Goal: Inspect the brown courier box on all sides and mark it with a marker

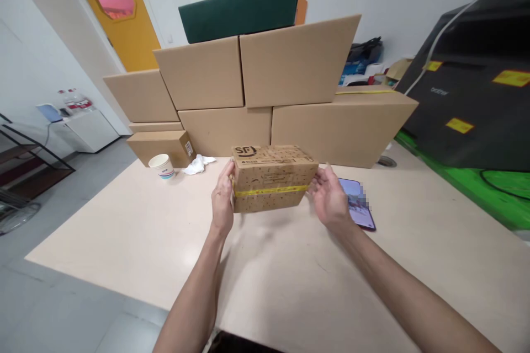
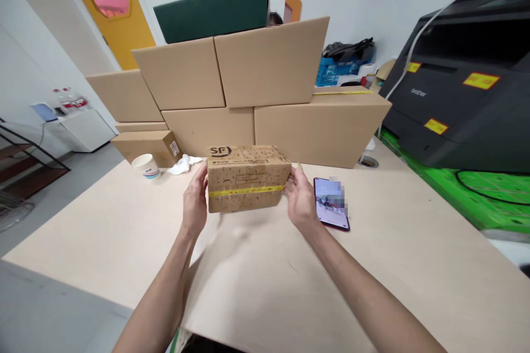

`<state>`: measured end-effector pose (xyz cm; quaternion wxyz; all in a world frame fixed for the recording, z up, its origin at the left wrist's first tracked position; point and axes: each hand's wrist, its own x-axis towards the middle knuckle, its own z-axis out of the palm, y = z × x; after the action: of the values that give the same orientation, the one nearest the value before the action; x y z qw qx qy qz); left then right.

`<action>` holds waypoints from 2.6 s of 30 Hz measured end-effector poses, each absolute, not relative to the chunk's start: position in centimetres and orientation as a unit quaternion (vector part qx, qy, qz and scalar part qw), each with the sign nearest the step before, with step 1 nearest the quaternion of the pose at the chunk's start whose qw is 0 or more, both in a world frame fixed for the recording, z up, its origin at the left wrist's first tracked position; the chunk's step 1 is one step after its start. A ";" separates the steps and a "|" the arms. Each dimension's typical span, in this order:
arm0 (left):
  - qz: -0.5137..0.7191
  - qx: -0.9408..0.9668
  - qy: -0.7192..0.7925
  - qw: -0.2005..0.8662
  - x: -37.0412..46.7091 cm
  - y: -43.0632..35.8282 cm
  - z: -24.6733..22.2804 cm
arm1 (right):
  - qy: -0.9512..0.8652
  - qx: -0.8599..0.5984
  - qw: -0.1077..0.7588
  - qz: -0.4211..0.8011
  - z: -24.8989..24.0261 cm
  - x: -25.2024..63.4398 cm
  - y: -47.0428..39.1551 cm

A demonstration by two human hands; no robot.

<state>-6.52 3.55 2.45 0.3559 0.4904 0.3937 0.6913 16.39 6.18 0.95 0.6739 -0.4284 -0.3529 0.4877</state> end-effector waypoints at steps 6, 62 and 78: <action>0.704 0.514 0.350 0.343 -5.9 3.7 1.0 | -0.282 -0.414 0.726 0.472 1.3 17.9 7.2; 0.684 0.478 0.355 0.422 -5.6 4.0 1.2 | -0.261 -0.408 0.711 0.509 2.1 17.1 6.5; 0.721 0.323 0.343 0.509 -6.6 4.5 2.1 | -0.269 -0.285 0.776 0.494 2.3 17.4 6.7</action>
<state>-6.62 4.48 2.05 0.5086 0.3230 0.3427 0.7208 17.39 6.72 2.28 0.7757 -0.2852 -0.2690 0.4945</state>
